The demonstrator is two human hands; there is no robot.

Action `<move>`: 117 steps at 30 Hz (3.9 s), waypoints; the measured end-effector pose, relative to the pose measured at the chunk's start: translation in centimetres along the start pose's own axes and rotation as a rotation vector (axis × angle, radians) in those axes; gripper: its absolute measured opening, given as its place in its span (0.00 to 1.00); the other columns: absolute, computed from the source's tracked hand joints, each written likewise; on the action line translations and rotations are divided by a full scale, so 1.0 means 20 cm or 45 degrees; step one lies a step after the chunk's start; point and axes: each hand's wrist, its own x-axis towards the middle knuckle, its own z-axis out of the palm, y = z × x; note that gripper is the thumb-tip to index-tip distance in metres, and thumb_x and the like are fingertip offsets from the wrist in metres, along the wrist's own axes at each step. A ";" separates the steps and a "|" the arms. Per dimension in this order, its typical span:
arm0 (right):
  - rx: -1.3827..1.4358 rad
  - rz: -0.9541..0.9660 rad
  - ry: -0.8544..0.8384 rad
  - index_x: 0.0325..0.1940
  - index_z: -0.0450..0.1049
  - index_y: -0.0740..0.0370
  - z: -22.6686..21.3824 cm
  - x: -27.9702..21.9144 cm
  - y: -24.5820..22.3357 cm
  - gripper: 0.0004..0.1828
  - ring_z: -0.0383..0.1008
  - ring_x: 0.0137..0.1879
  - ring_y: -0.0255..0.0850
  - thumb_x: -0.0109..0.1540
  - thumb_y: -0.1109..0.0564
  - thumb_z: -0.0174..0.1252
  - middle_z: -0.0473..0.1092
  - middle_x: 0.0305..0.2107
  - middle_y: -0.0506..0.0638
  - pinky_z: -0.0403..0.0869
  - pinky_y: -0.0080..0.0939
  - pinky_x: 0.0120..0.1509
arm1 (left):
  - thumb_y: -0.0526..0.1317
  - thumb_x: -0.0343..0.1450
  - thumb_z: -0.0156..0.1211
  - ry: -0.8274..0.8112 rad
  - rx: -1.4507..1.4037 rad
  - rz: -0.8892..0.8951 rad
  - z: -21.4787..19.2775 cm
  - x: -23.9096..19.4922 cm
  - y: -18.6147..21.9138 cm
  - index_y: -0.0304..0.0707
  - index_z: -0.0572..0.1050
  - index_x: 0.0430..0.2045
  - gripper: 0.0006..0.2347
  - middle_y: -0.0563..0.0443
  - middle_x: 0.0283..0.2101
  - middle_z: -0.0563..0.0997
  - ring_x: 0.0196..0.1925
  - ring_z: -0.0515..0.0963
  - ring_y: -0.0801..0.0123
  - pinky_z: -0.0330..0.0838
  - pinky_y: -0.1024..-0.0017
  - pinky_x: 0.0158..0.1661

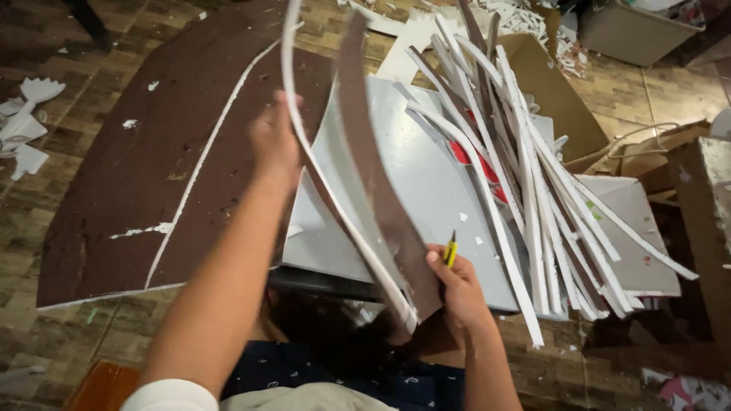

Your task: Cutting curved shapes out of foam board using a utility knife.

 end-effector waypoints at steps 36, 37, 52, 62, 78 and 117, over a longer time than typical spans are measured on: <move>-0.788 0.083 0.433 0.64 0.69 0.49 -0.10 -0.35 -0.54 0.22 0.61 0.38 0.37 0.66 0.47 0.52 0.69 0.40 0.49 0.61 0.41 0.43 | 0.53 0.71 0.50 -0.859 0.779 -0.334 1.15 -0.47 -0.54 0.49 0.56 0.74 0.32 0.42 0.73 0.64 0.73 0.64 0.51 0.62 0.62 0.66; -0.665 0.051 0.344 0.65 0.67 0.54 -0.13 -0.30 -0.47 0.22 0.52 0.24 0.34 0.67 0.50 0.54 0.64 0.28 0.50 0.53 0.35 0.27 | 0.53 0.70 0.53 -0.914 0.874 -0.190 1.10 -0.45 -0.58 0.49 0.59 0.72 0.32 0.44 0.73 0.64 0.75 0.62 0.51 0.59 0.64 0.67; -0.961 -0.229 0.200 0.60 0.75 0.55 -0.06 -0.07 -0.30 0.16 0.77 0.36 0.43 0.70 0.54 0.50 0.76 0.28 0.54 0.74 0.45 0.46 | 0.45 0.75 0.55 -0.641 1.803 0.552 0.19 -0.35 -0.30 0.46 0.73 0.63 0.20 0.36 0.71 0.61 0.71 0.61 0.40 0.62 0.44 0.64; -0.768 -0.220 -0.018 0.60 0.73 0.58 0.20 0.08 -0.31 0.17 0.66 0.17 0.40 0.72 0.54 0.45 0.62 0.11 0.47 0.68 0.37 0.29 | 0.57 0.73 0.56 -0.757 1.751 0.712 0.05 -0.29 -0.40 0.53 0.76 0.59 0.22 0.42 0.62 0.71 0.66 0.67 0.46 0.60 0.43 0.61; -0.950 -0.348 0.427 0.63 0.73 0.53 0.51 0.28 -0.17 0.18 0.75 0.36 0.46 0.72 0.48 0.45 0.72 0.19 0.49 0.71 0.50 0.50 | 0.62 0.76 0.42 -0.805 2.025 0.416 -0.19 0.06 -0.12 0.68 0.64 0.68 0.24 0.47 0.78 0.55 0.81 0.44 0.45 0.33 0.24 0.68; -1.377 -0.480 0.260 0.55 0.76 0.59 1.06 1.41 -0.18 0.22 0.76 0.52 0.71 0.67 0.46 0.43 0.77 0.38 0.67 0.71 0.68 0.59 | 0.62 0.72 0.51 -0.844 1.980 0.630 -0.05 0.06 -0.25 0.54 0.61 0.71 0.32 0.51 0.74 0.64 0.79 0.46 0.40 0.32 0.20 0.66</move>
